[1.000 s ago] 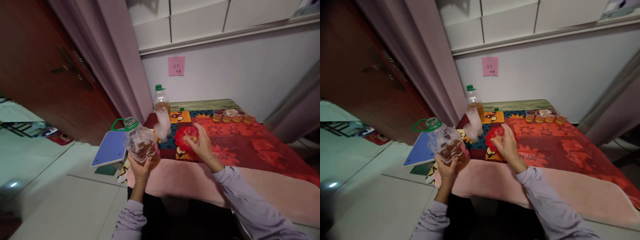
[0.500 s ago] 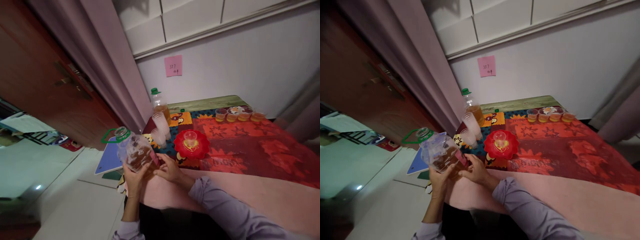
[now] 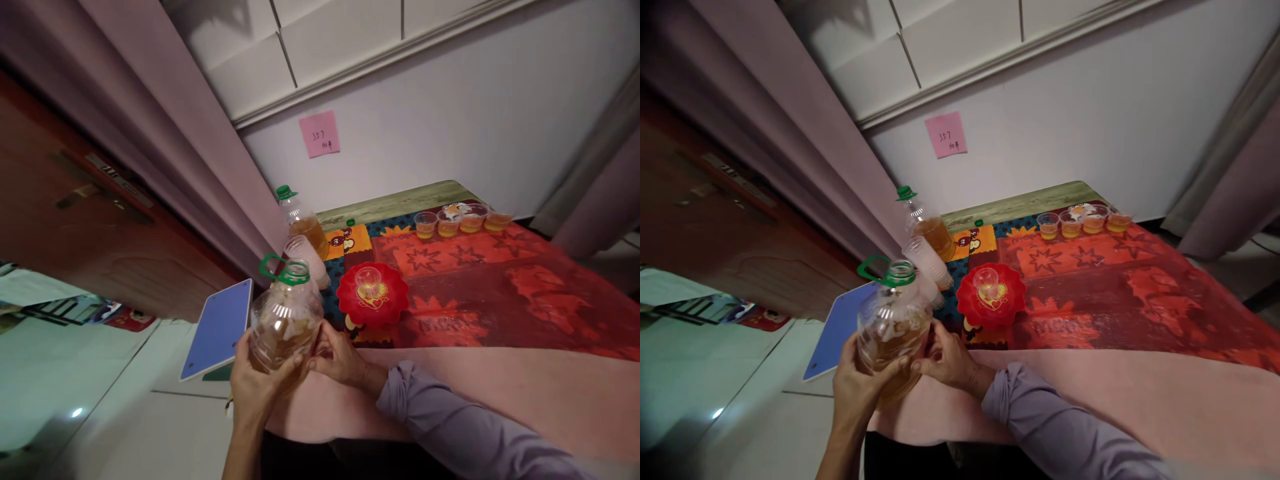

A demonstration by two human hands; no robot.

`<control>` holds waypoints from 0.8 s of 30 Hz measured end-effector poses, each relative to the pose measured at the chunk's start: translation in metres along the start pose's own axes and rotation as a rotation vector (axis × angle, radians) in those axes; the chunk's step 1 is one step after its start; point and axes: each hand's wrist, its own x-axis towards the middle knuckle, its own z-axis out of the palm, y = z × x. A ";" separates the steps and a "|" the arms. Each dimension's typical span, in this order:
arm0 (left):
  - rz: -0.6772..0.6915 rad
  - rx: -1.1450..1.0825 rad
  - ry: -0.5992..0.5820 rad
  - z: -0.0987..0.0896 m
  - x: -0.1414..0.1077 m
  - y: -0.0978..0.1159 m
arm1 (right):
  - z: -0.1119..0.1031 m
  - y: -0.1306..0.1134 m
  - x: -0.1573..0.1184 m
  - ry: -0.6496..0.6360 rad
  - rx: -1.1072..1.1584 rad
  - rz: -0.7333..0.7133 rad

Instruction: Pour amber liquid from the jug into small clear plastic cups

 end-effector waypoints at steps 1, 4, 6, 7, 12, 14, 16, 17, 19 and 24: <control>0.006 0.021 -0.029 -0.001 0.000 0.001 | 0.000 0.000 0.000 -0.006 0.026 0.004; 0.061 0.112 -0.078 -0.001 -0.001 0.005 | 0.003 -0.003 -0.001 -0.010 0.113 -0.002; 0.112 0.194 -0.092 -0.002 -0.001 0.009 | 0.007 -0.009 -0.002 -0.011 0.192 -0.018; 0.137 0.237 -0.108 -0.002 -0.001 0.011 | 0.010 -0.013 -0.002 -0.018 0.239 -0.019; 0.241 0.427 -0.151 -0.003 0.001 0.020 | 0.018 -0.032 -0.010 -0.044 0.389 0.132; 0.271 0.476 -0.163 -0.003 0.002 0.023 | 0.018 -0.036 -0.014 -0.023 0.407 0.192; 0.286 0.510 -0.182 -0.003 0.002 0.027 | 0.017 -0.036 -0.017 -0.011 0.421 0.228; 0.291 0.523 -0.189 -0.002 0.002 0.029 | 0.017 -0.036 -0.018 -0.010 0.429 0.240; 0.305 0.549 -0.193 -0.001 0.002 0.032 | 0.016 -0.033 -0.019 -0.007 0.450 0.258; 0.361 0.636 -0.190 0.003 0.002 0.039 | 0.017 -0.024 -0.018 0.031 0.517 0.306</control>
